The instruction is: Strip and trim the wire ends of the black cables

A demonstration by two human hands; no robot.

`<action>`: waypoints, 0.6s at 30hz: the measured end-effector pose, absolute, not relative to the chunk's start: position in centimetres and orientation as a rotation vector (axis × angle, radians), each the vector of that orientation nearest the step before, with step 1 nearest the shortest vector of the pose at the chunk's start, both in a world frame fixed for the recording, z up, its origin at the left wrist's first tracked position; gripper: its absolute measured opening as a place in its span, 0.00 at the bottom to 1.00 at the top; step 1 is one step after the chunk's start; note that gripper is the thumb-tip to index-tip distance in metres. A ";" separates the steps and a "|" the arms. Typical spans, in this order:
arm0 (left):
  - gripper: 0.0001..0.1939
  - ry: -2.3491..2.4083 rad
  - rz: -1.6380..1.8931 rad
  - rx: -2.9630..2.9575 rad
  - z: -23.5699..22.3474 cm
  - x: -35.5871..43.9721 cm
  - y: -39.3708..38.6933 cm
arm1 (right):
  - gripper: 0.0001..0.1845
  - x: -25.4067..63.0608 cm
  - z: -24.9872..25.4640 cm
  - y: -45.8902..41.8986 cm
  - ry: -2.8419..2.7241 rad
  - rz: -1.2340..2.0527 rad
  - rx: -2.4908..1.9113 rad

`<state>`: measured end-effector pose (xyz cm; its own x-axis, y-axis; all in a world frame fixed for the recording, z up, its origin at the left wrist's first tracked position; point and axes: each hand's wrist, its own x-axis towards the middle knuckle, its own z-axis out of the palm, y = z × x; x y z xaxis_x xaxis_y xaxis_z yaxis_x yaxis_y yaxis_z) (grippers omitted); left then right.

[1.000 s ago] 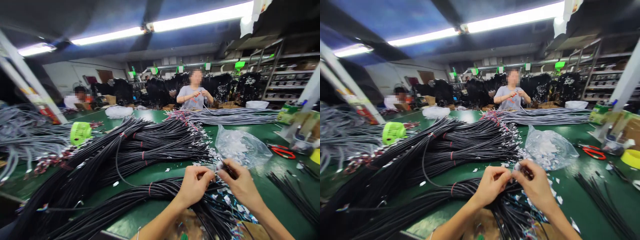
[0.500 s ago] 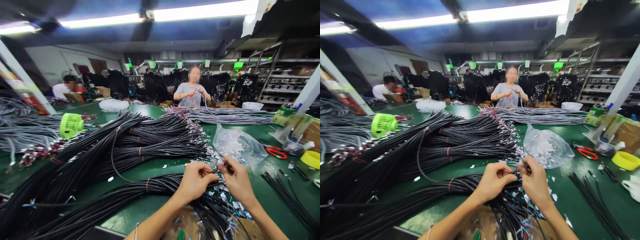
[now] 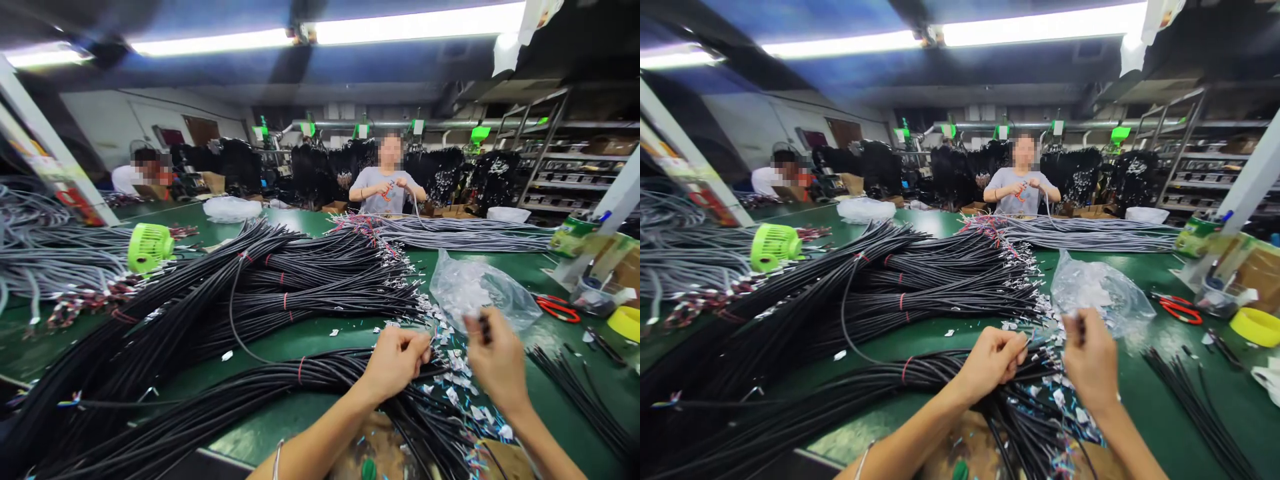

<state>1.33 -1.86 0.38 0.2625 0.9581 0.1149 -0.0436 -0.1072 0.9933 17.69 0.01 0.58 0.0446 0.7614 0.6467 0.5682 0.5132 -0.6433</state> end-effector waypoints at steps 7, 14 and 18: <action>0.27 0.867 1.068 1.382 0.6 0.8 -1.7 | 0.13 17.1 1.6 -1.1 -1.958 0.520 -0.943; 0.25 0.645 1.038 1.423 0.1 0.2 -0.9 | 0.21 14.4 0.5 -2.3 -1.441 1.174 -1.029; 0.26 0.698 1.086 1.440 -0.6 0.7 -0.8 | 0.22 16.8 3.0 -1.2 -1.360 0.964 -1.055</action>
<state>0.66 -0.79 -0.61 0.3959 0.8892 0.2293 -0.1610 -0.1786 0.9707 16.82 -1.22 3.04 0.0067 0.9626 0.2710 0.0630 0.2700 -0.9608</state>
